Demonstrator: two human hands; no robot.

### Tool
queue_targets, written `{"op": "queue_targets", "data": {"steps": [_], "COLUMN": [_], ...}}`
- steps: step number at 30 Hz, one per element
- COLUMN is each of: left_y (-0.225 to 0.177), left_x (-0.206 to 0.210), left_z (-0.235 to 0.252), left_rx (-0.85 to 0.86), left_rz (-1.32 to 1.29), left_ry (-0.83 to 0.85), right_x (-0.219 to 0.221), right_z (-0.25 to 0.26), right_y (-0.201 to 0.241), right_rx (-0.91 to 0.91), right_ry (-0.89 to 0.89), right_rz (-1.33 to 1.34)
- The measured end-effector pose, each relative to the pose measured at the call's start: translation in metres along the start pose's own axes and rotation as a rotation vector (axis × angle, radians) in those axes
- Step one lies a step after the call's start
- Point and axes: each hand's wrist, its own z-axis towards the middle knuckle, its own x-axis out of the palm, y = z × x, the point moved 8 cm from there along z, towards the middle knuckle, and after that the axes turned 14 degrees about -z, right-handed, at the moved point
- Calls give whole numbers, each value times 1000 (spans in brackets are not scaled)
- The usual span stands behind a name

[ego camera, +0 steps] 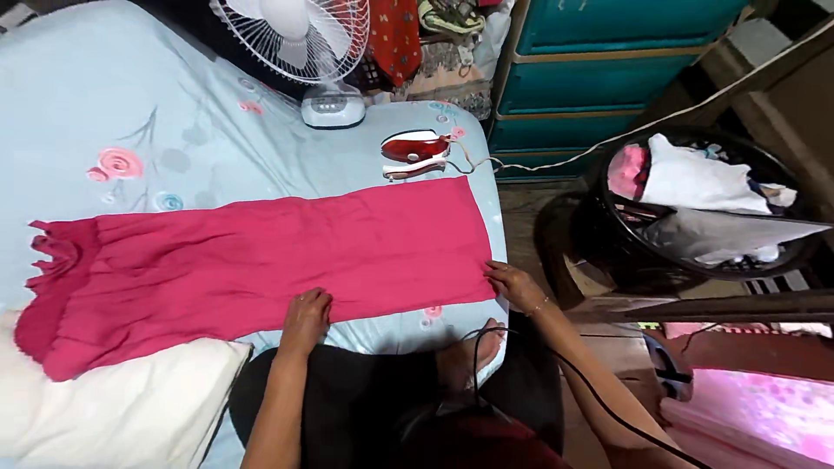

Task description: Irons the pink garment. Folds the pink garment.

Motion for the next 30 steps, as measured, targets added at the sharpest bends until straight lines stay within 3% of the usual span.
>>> {"op": "queue_targets", "data": {"steps": [8,13,17,21,26,30], "left_y": [-3,-2,2,2,-1,-3], "left_x": [-3,-11,-15,-9,19,25], "left_z": [-2,-7,-12,-12,-7,-5], "left_rx": [-55,-85,-96,-30,-112,-141], "left_rz": [61,57,46,3,113,137], "left_ry": [-23,-74,-100,-99,140,208], "right_x": [15,9,7,23,40,35], "right_z": [-1,-9,-17,-25,-23,-18], "right_y": [-6,1,8,15,15,13], "right_rx": [-13,-69,-29,-97,-132,-126], "right_ry": [173,-14,42,-93,-185,-226], "right_rz": [-79,-148,-243,-250,-270,-257]}}
